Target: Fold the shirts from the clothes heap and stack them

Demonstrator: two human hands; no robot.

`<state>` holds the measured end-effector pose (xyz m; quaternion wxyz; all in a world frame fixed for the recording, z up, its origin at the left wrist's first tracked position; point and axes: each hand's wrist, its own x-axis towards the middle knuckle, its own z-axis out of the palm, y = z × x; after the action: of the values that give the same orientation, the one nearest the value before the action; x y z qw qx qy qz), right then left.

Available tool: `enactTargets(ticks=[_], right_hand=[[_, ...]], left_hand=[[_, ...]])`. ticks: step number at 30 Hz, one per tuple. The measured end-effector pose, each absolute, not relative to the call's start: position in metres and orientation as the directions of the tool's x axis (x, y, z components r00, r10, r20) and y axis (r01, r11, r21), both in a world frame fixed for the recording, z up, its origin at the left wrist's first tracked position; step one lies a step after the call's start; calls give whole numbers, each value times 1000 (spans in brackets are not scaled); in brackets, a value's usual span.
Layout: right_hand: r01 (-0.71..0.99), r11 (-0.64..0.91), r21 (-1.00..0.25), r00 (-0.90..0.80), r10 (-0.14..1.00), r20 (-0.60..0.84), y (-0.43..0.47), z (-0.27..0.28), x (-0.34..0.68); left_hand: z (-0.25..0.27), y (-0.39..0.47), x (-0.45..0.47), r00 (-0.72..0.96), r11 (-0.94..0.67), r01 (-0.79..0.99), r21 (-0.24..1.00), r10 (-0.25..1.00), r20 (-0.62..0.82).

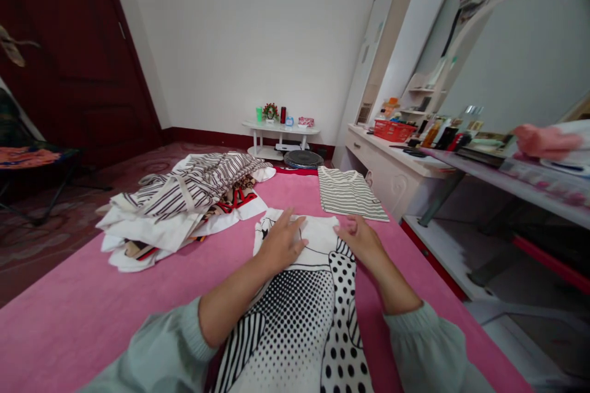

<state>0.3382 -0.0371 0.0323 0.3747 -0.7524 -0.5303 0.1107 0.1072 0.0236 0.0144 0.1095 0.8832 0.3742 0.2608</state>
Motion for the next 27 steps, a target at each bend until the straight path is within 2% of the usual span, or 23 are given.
enactTargets(ticks=[3,6,9,11,14,16,20,24,27], right_hand=[[745,-67,-664,313,914,259,-35,19,331],[766,-1,-643,266,911,315,-36,13,329],[774,39,-632,254,895,366,-38,17,326],[763,106,-638,259,854,452,-38,21,321],[759,178,-627,254,805,536,-36,21,316],[790,125,-600,220,856,468,-34,16,315],[846,24,-532,158,943,294,-29,2,318],[846,112,-522,85,937,339,-35,-1,319],[840,195,-506,6,930,368,-59,5,317]], left_hand=[[24,28,82,357,-528,735,426,835,419],[28,42,63,211,-357,775,522,924,319],[24,55,57,252,-346,719,602,938,238],[20,59,58,276,-406,657,635,914,299],[15,63,58,213,-453,595,663,885,414],[12,65,55,200,-434,622,652,893,404],[9,63,52,232,-354,735,578,933,277],[10,51,47,244,-358,745,563,932,270],[12,29,31,337,-419,708,568,908,250]])
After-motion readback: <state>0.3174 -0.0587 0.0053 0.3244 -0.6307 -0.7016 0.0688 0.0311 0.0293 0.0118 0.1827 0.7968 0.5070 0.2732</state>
